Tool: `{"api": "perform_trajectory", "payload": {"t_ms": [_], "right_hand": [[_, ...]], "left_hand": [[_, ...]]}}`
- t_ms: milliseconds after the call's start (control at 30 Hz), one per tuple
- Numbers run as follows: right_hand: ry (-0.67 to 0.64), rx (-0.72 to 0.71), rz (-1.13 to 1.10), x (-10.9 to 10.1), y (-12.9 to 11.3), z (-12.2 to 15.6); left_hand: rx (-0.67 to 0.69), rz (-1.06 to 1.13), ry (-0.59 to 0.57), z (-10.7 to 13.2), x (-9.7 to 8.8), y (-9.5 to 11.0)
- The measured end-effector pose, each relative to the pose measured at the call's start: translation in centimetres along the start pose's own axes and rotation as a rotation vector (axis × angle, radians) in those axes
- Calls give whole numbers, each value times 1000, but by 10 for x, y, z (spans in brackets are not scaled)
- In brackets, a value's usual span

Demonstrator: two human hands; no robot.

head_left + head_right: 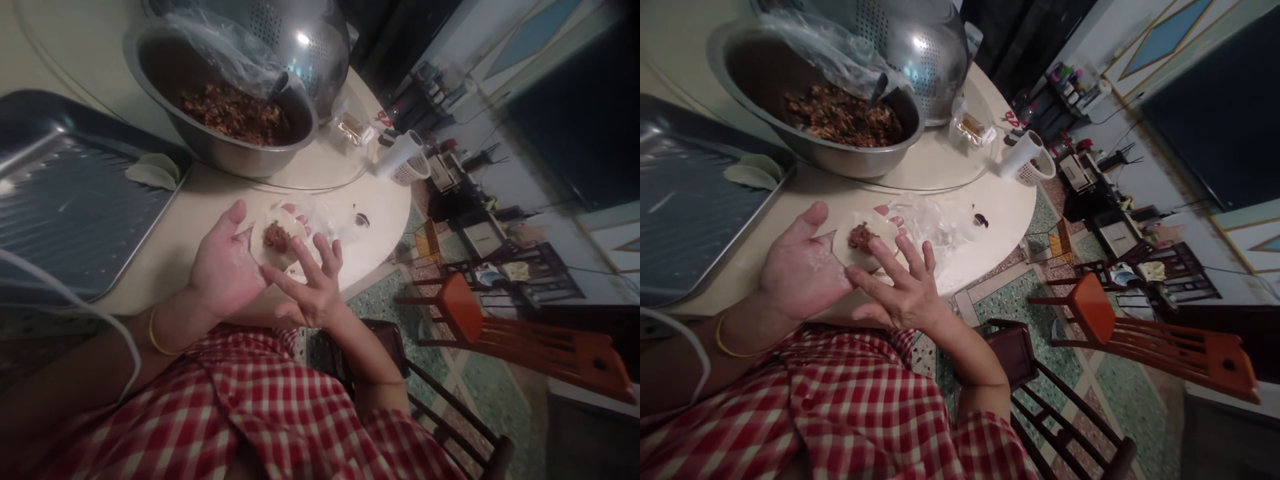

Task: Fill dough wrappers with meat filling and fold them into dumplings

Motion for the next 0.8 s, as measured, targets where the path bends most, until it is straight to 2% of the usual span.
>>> {"api": "perform_trajectory", "payload": {"t_ms": [200,333,467,567,667,733,800], "right_hand": [[-19,-8,-14,-6,-8,-17],[-44,40,-92,-13,3,-27],[-112,224,-99,-14,36,-40],[-71,337,-25,-20,72,-36],[-80,576,135,-28,119,-10],[-188,734,188,-26,145,14],[-311,826,208,-19,162,34]], "left_hand": [[-12,45,-111,-1,0,-3],[-9,45,-138,-1,-2,-4],[-19,46,-140,-1,-1,-6],[-14,34,-104,-3,-4,-4],[-16,36,-133,-7,-9,-2],[-48,36,-139,-10,-13,-2],[-71,27,-98,-13,-14,-5]]}}
Point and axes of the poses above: each hand's wrist, its own z-axis away from the middle knuckle, its own x-axis out of the palm, y = z × x, the point moved 4 cm from there along -z, towards the middle knuckle
